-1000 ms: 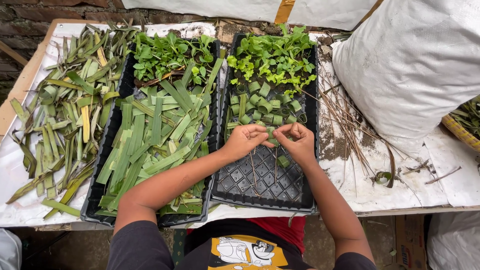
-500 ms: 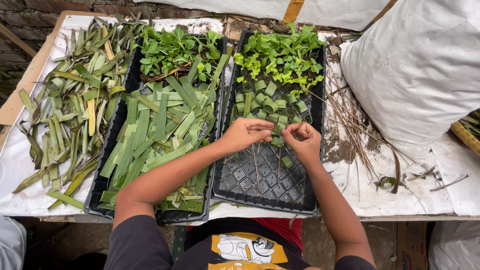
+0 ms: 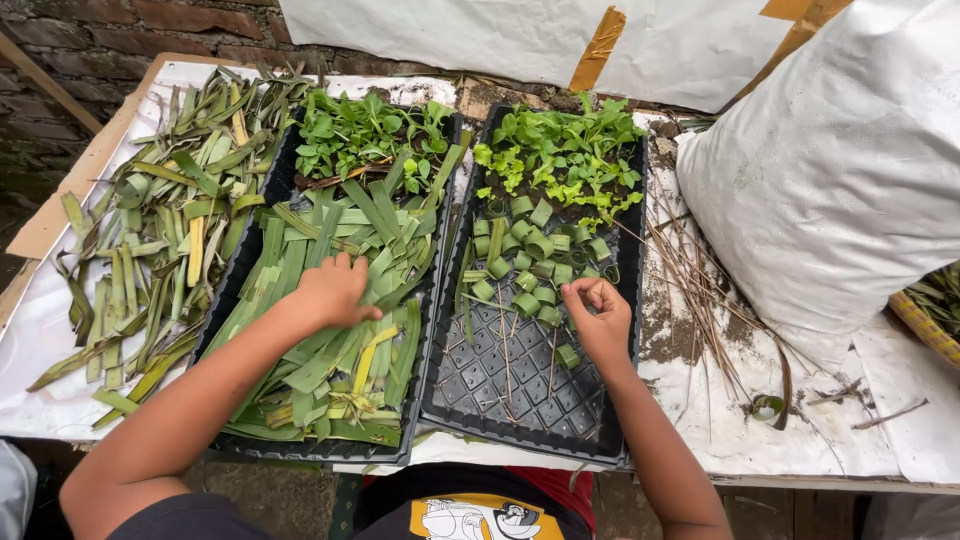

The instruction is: Wrapping small plant cuttings with long green leaves to create bundles on a processing table.

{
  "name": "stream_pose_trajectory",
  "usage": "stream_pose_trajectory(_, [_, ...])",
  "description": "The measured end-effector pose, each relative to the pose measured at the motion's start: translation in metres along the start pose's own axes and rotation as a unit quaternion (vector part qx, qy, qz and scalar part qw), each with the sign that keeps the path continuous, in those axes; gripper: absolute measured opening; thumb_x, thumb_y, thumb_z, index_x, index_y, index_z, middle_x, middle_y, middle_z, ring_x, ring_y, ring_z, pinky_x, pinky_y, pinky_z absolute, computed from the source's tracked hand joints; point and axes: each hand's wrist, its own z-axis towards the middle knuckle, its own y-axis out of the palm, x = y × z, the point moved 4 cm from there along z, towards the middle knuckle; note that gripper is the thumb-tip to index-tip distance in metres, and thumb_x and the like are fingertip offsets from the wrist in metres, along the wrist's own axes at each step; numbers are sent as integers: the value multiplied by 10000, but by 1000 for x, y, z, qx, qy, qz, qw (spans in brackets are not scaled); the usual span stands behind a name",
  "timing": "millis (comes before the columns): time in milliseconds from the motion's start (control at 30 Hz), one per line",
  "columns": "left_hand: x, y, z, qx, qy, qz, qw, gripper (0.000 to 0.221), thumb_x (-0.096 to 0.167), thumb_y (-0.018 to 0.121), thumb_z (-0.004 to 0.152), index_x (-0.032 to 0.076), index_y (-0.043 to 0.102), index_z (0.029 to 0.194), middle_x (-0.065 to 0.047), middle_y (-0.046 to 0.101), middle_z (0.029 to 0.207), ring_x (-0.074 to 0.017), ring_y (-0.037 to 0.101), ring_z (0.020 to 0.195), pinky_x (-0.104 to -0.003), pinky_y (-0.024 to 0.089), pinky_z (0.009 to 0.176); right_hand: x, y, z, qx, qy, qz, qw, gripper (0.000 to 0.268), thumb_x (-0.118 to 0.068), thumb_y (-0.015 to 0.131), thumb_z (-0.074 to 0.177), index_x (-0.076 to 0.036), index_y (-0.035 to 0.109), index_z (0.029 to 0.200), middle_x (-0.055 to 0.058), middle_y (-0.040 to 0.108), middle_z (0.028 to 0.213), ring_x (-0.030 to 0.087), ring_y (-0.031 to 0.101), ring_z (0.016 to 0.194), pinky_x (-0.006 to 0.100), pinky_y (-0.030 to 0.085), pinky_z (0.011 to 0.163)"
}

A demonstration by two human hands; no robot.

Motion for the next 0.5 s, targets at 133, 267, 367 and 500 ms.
stream_pose_trajectory(133, [-44,58,45,60,-20,12,998,581,256,742,846,-16,540,1318,-208,667,1129,-361,758,857,-563,575,681,-15,5,-3,-3,4,-4,1000,574,-14,746,957,-178,275,674,75,680,808,59,426,628,211,343,555])
stream_pose_trajectory(267, [-45,3,23,-40,-50,-15,998,325,355,670,849,47,756,908,-153,752,888,-353,738,794,-570,551,690,-22,9,-3,-5,-1,-7,1000,566,-17,741,961,-185,281,676,44,668,808,50,381,631,207,314,563])
stream_pose_trajectory(367, [-38,-19,39,93,-25,-92,991,347,338,548,924,56,715,1039,-181,728,1083,-371,723,1008,-568,534,844,-12,6,-2,-5,-5,-16,1000,566,-14,738,963,-184,281,675,45,666,804,47,377,629,208,312,560])
stream_pose_trajectory(500, [-15,-34,44,177,41,-58,982,722,-20,455,861,6,361,1577,-227,417,1603,-381,504,1396,-589,385,1115,1,5,1,-27,-1,-35,999,568,-9,737,954,-180,279,665,47,666,774,65,363,614,215,312,547])
